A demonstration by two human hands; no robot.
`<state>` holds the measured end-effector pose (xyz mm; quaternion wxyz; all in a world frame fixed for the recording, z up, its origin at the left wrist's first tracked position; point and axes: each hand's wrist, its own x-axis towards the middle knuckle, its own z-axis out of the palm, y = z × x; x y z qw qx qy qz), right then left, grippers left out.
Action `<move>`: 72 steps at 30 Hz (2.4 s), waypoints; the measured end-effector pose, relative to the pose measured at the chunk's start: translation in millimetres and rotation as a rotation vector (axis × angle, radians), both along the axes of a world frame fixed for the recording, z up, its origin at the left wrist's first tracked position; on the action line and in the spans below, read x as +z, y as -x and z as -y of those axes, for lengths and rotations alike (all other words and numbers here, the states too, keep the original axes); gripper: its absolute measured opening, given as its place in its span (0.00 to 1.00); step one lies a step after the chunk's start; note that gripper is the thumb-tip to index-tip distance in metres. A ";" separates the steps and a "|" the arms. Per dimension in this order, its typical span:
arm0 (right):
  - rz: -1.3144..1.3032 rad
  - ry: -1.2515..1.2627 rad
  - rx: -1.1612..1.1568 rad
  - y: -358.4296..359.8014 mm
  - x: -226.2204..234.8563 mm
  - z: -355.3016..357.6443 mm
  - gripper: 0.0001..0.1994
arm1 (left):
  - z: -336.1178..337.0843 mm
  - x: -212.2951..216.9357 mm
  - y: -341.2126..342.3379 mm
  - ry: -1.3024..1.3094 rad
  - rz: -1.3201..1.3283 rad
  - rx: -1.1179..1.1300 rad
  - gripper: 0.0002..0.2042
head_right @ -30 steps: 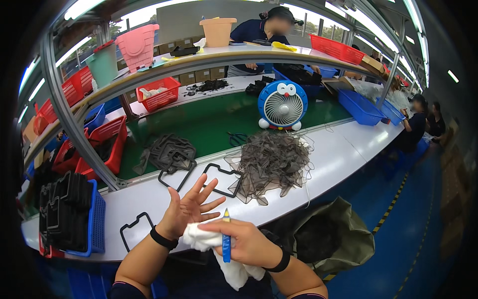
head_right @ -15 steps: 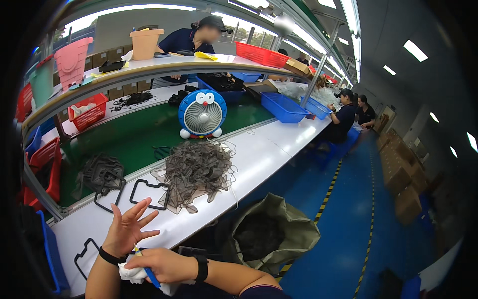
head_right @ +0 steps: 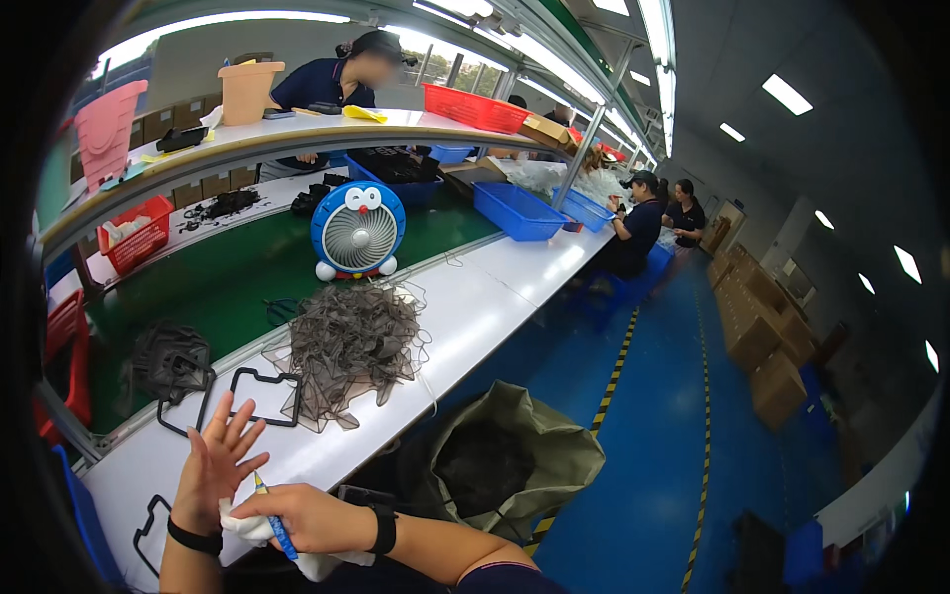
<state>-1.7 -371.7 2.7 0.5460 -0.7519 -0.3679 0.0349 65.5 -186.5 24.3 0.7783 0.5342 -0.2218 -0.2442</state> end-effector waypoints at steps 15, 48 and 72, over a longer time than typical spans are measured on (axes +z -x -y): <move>-0.063 -0.112 -0.075 -12.7 31.3 30.2 0.29 | -29.0 -48.5 17.9 -0.359 0.281 -0.289 0.50; 0.200 0.124 -1.035 -87.6 -59.7 146.9 0.03 | -153.1 -104.5 207.5 -0.589 0.368 0.454 0.24; 0.243 0.254 -0.436 -19.2 -65.1 -56.1 0.09 | -121.3 -82.8 146.3 -0.909 0.438 0.797 0.13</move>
